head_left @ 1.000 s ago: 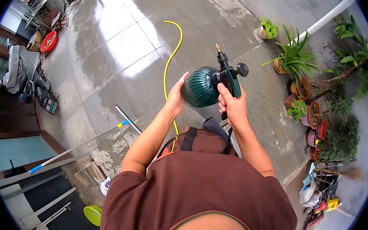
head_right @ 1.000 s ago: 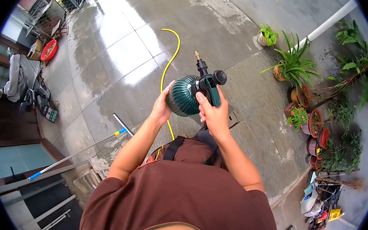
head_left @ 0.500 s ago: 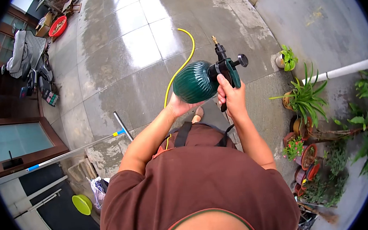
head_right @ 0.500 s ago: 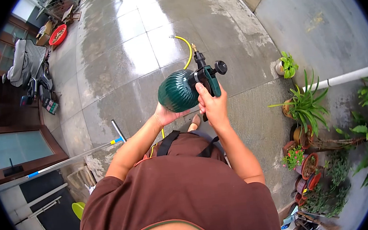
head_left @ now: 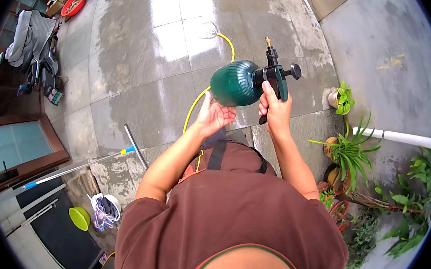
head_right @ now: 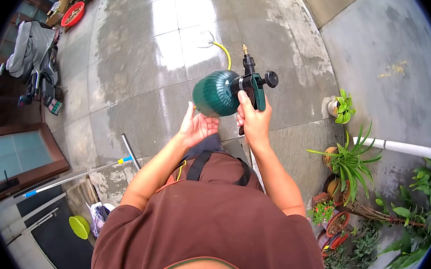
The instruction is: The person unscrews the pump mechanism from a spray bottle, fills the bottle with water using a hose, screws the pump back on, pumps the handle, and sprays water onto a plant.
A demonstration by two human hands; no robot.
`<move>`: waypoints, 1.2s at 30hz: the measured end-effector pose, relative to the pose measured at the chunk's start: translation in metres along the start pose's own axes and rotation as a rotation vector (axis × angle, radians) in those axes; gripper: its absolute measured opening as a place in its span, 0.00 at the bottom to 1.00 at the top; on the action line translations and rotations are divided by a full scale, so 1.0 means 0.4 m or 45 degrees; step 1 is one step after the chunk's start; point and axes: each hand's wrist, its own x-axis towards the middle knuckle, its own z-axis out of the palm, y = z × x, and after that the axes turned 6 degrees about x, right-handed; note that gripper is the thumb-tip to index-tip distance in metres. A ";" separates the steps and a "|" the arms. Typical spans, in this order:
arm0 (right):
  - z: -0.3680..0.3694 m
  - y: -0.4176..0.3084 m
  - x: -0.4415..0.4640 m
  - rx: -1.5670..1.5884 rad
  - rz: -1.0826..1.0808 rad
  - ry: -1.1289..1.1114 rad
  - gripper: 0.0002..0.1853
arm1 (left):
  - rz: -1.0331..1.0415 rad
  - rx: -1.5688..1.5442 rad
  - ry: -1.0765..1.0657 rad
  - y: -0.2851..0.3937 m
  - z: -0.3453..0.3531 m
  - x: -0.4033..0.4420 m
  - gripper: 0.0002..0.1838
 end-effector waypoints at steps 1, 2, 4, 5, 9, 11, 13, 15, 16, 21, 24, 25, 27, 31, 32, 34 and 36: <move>0.001 -0.003 0.038 -0.059 -0.014 -0.003 0.12 | -0.002 -0.046 -0.020 0.026 0.000 0.036 0.48; 0.005 -0.013 0.074 -0.113 -0.038 -0.009 0.11 | -0.020 -0.065 0.084 0.057 0.004 0.068 0.49; 0.020 -0.030 0.148 -0.122 -0.094 -0.039 0.10 | -0.033 0.116 0.110 0.119 -0.009 0.140 0.48; 0.033 -0.043 0.180 -0.168 -0.105 -0.040 0.10 | -0.048 0.171 0.094 0.149 -0.010 0.178 0.47; 0.079 -0.081 0.329 -0.165 -0.135 -0.027 0.11 | -0.082 0.371 0.173 0.244 -0.016 0.318 0.42; 0.094 -0.085 0.413 -0.117 -0.138 0.016 0.12 | 0.071 0.385 0.298 0.311 0.068 0.346 0.38; 0.113 -0.087 0.468 -0.122 -0.125 0.067 0.12 | 0.161 0.361 0.300 0.361 0.100 0.376 0.34; 0.133 -0.099 0.519 -0.138 -0.157 0.093 0.12 | 0.183 0.305 0.184 0.404 0.104 0.408 0.32; 0.141 -0.101 0.540 -0.154 -0.197 0.090 0.12 | 0.196 0.281 0.221 0.422 0.108 0.419 0.30; 0.118 -0.121 0.655 -0.249 -0.187 0.055 0.11 | 0.325 0.529 0.627 0.484 0.101 0.536 0.24; 0.114 -0.146 0.704 -0.281 -0.093 -0.033 0.12 | 0.406 0.521 0.692 0.534 0.057 0.634 0.21; 0.109 -0.144 0.723 -0.335 -0.063 -0.023 0.13 | 0.366 0.559 0.680 0.557 0.065 0.651 0.21; 0.081 -0.111 0.783 -0.455 -0.217 -0.055 0.17 | 0.364 0.490 0.746 0.581 0.131 0.685 0.23; 0.019 -0.083 0.927 -0.761 -0.407 -0.082 0.20 | 0.279 0.186 0.501 0.578 0.074 0.805 0.31; 0.002 -0.089 0.968 -0.690 -0.324 -0.107 0.20 | 0.287 0.160 0.440 0.581 0.068 0.836 0.34; -0.021 -0.111 1.030 -0.550 -0.141 -0.149 0.20 | 0.313 0.045 0.375 0.571 0.060 0.871 0.46; -0.065 -0.120 1.108 -0.455 0.050 -0.147 0.19 | 0.419 0.064 0.515 0.548 0.081 0.910 0.49</move>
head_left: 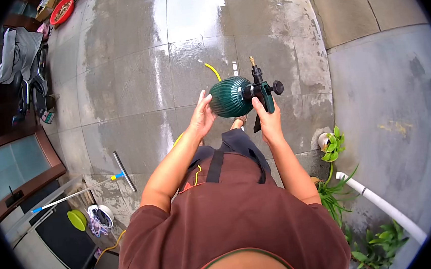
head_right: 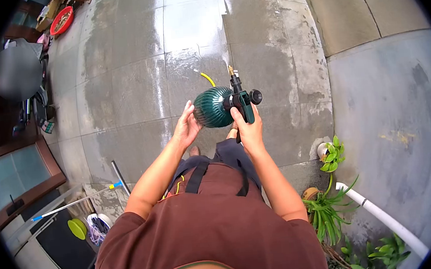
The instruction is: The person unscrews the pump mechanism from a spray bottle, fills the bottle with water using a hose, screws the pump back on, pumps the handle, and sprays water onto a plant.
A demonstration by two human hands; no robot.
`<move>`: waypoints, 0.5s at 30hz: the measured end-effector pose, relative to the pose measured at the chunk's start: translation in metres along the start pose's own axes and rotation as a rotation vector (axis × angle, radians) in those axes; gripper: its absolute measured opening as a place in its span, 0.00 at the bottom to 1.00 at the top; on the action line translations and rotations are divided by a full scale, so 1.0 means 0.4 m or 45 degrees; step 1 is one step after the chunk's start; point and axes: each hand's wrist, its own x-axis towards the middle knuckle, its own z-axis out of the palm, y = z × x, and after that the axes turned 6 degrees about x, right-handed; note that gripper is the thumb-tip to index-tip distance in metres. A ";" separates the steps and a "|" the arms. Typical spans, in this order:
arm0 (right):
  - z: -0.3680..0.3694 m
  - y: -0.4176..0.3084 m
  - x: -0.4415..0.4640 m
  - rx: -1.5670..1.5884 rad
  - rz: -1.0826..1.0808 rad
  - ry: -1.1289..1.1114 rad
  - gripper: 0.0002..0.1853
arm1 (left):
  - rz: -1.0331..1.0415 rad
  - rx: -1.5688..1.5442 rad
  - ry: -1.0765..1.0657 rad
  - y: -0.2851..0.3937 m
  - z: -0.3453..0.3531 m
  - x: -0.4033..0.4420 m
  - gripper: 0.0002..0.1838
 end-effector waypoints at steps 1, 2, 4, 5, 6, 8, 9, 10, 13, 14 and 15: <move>-0.022 0.001 0.038 0.015 0.051 -0.006 0.19 | 0.057 0.014 0.062 -0.009 0.023 0.020 0.51; -0.040 0.003 0.078 0.033 0.083 -0.011 0.20 | 0.089 0.043 0.083 -0.023 0.039 0.054 0.51; -0.071 0.019 0.144 0.065 0.158 -0.010 0.20 | 0.135 0.101 0.127 -0.064 0.060 0.115 0.51; -0.086 0.037 0.175 0.041 0.170 -0.020 0.20 | 0.157 0.140 0.211 -0.090 0.057 0.153 0.49; -0.101 0.060 0.208 0.016 0.184 -0.030 0.20 | 0.177 0.181 0.296 -0.109 0.057 0.196 0.47; -0.124 0.116 0.269 -0.046 0.214 -0.047 0.21 | 0.184 0.216 0.484 -0.147 0.055 0.278 0.39; -0.129 0.153 0.299 -0.041 0.198 -0.049 0.21 | 0.157 0.289 0.539 -0.158 0.052 0.322 0.37; -0.137 0.201 0.330 -0.106 0.168 -0.040 0.21 | 0.128 0.363 0.594 -0.173 0.041 0.368 0.35; -0.133 0.299 0.418 -0.121 0.163 0.037 0.21 | 0.316 0.870 0.831 -0.236 0.012 0.502 0.22; -0.128 0.329 0.445 -0.101 0.176 0.072 0.22 | 0.428 1.096 0.875 -0.261 -0.003 0.538 0.20; -0.125 0.369 0.470 -0.066 0.188 0.113 0.22 | 0.536 1.321 0.911 -0.280 -0.002 0.560 0.19</move>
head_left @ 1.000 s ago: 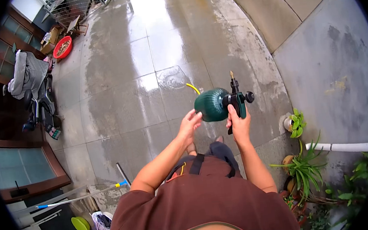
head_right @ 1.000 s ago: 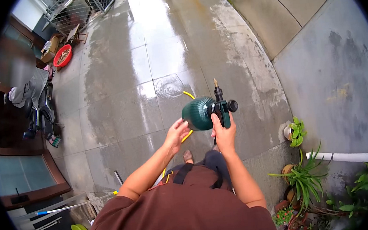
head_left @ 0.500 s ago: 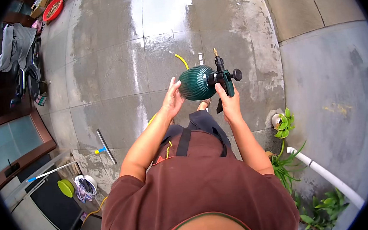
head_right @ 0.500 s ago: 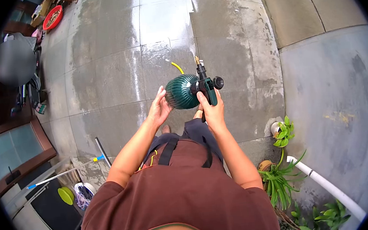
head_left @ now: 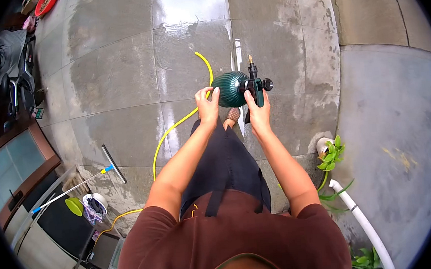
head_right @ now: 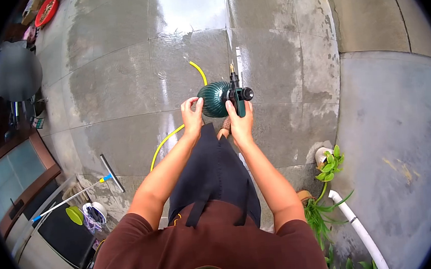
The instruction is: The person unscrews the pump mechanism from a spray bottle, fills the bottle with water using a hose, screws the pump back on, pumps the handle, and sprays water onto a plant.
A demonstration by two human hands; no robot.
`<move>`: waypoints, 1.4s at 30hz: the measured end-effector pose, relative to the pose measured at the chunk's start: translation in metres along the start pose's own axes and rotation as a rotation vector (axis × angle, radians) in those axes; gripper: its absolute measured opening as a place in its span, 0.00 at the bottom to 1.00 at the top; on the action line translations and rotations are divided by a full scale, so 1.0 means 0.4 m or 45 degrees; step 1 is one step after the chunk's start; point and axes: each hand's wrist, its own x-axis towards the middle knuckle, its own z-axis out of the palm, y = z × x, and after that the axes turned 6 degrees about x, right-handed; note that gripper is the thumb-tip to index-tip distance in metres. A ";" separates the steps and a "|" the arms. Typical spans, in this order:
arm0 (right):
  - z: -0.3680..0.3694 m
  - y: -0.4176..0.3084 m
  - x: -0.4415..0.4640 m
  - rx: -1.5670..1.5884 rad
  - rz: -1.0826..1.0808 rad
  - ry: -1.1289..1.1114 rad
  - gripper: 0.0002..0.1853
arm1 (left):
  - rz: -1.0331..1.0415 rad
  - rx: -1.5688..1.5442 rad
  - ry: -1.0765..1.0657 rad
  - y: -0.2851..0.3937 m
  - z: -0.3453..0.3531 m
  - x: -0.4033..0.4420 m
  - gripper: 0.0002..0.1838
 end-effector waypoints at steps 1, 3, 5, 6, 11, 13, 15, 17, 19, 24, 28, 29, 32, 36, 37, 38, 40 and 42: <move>0.008 0.047 0.037 0.036 0.014 0.038 0.22 | 0.094 0.008 0.036 0.017 0.024 -0.003 0.16; 0.018 0.127 0.099 0.015 0.043 0.086 0.22 | 0.202 0.049 -0.030 0.001 0.077 -0.006 0.18; 0.027 0.198 0.140 -0.030 0.017 0.131 0.21 | 0.235 0.073 -0.129 -0.012 0.126 -0.009 0.24; 0.034 0.238 0.163 -0.074 -0.020 0.157 0.19 | 0.186 0.123 -0.177 -0.028 0.153 0.001 0.25; 0.050 0.442 0.263 -0.211 0.012 0.152 0.33 | 0.174 0.187 -0.380 -0.178 0.281 0.118 0.25; 0.060 0.500 0.303 -0.309 -0.011 0.167 0.33 | 0.173 0.217 -0.475 -0.231 0.329 0.170 0.29; 0.069 0.549 0.345 -0.391 -0.115 0.163 0.33 | 0.239 0.142 -0.523 -0.300 0.388 0.220 0.31; 0.066 0.615 0.395 -0.462 -0.180 0.151 0.32 | 0.190 0.101 -0.479 -0.339 0.436 0.255 0.32; 0.064 0.688 0.451 -0.517 -0.230 0.141 0.31 | 0.052 0.141 -0.414 -0.387 0.483 0.282 0.33; 0.062 0.865 0.557 -0.559 -0.266 0.170 0.31 | -0.272 -0.054 -0.470 -0.534 0.593 0.320 0.33; 0.048 0.980 0.614 -0.512 -0.300 0.151 0.34 | -0.368 -0.249 -0.538 -0.633 0.681 0.357 0.35; 0.045 1.008 0.619 -0.518 -0.296 0.137 0.35 | -0.372 -0.274 -0.554 -0.655 0.702 0.370 0.35; 0.041 1.055 0.628 -0.558 -0.248 0.031 0.35 | -0.385 -0.369 -0.653 -0.724 0.756 0.428 0.36; 0.023 1.109 0.629 -0.612 -0.323 -0.060 0.34 | -0.281 -0.447 -0.810 -0.788 0.794 0.521 0.38; 0.020 1.114 0.630 -0.588 -0.324 -0.068 0.33 | -0.104 -0.375 -0.703 -0.767 0.785 0.523 0.40; 0.017 1.118 0.632 -0.590 -0.348 -0.048 0.33 | -0.101 -0.279 -0.542 -0.764 0.776 0.524 0.38; 0.018 1.118 0.634 -0.590 -0.397 -0.006 0.33 | -0.235 -0.087 -0.308 -0.761 0.749 0.519 0.38; 0.025 1.139 0.638 -0.579 -0.392 0.025 0.34 | -0.443 -0.098 -0.275 -0.749 0.729 0.477 0.39</move>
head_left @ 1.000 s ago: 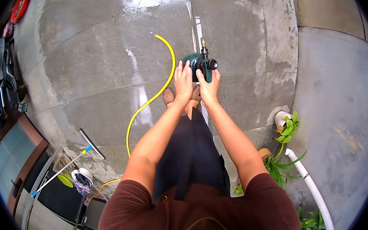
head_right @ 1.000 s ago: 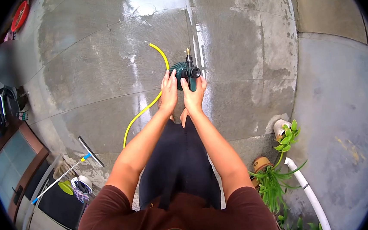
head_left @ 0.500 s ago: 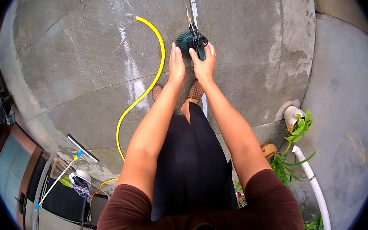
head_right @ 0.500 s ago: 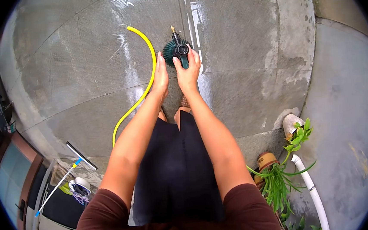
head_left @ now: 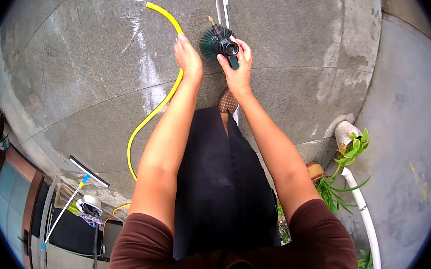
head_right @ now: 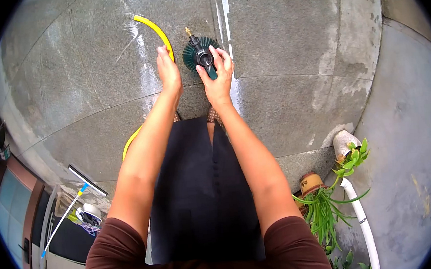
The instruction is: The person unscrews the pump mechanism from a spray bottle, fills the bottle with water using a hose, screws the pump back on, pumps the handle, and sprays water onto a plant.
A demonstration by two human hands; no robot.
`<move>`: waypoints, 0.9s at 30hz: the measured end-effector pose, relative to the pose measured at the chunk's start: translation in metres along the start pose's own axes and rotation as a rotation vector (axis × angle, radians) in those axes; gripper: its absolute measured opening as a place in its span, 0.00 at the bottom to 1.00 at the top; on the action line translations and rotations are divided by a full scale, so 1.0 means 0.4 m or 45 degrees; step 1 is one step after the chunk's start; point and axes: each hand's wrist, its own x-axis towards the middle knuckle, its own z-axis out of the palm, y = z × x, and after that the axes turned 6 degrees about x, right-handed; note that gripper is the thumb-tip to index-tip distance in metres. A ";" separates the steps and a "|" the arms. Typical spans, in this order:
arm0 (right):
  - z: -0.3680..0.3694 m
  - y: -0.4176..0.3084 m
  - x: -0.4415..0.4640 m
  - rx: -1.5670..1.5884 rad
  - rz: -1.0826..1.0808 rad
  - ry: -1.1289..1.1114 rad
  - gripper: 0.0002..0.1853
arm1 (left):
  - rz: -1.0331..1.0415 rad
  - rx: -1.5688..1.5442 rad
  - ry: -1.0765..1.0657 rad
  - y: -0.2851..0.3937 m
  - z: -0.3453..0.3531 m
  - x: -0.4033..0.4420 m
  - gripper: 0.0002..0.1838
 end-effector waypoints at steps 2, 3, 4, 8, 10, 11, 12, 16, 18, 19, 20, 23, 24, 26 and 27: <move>0.012 -0.008 0.000 -0.003 0.017 0.000 0.34 | -0.105 -0.192 -0.099 -0.028 0.033 -0.035 0.40; 0.017 -0.020 -0.005 -0.014 0.017 -0.019 0.35 | -0.056 -0.271 -0.141 -0.023 0.035 -0.032 0.41; 0.021 -0.022 -0.007 -0.029 0.008 -0.032 0.35 | -0.010 -0.351 -0.186 -0.018 0.038 -0.027 0.42; 0.012 -0.016 -0.013 -0.061 -0.046 -0.074 0.36 | 0.110 -0.638 -0.452 0.030 0.013 0.022 0.47; 0.005 -0.006 -0.003 -0.067 -0.072 -0.060 0.35 | 0.149 -0.607 -0.174 0.040 0.002 0.044 0.46; 0.004 0.008 0.000 -0.064 -0.056 -0.059 0.35 | 0.110 -0.540 0.000 0.011 -0.002 0.061 0.44; 0.008 0.005 0.001 -0.066 -0.052 -0.051 0.35 | 0.023 -0.439 0.011 -0.024 -0.003 0.058 0.43; 0.024 -0.013 -0.001 -0.078 -0.054 -0.035 0.36 | -0.032 -0.094 -0.086 -0.070 0.009 -0.030 0.39; 0.027 -0.029 -0.006 -0.061 -0.029 -0.037 0.37 | 0.010 -0.295 -0.251 -0.052 0.020 -0.022 0.42; 0.025 -0.033 -0.008 -0.088 -0.029 -0.044 0.37 | 0.021 -0.386 -0.336 -0.028 0.018 -0.019 0.43; 0.021 -0.030 -0.012 -0.077 -0.032 -0.055 0.37 | 0.027 -0.460 -0.420 -0.002 0.014 -0.003 0.44; 0.011 -0.020 -0.019 -0.061 -0.043 -0.069 0.37 | 0.126 -0.557 -0.362 0.034 0.003 0.047 0.46; 0.005 -0.020 -0.018 -0.068 -0.049 -0.061 0.37 | 0.122 -0.543 -0.172 0.025 0.003 0.057 0.45; 0.002 -0.020 -0.014 -0.076 -0.058 -0.042 0.37 | 0.031 -0.396 0.045 0.002 -0.004 0.061 0.43; 0.002 -0.021 -0.012 -0.079 -0.060 -0.033 0.37 | -0.052 -0.271 0.073 -0.019 -0.019 0.045 0.42</move>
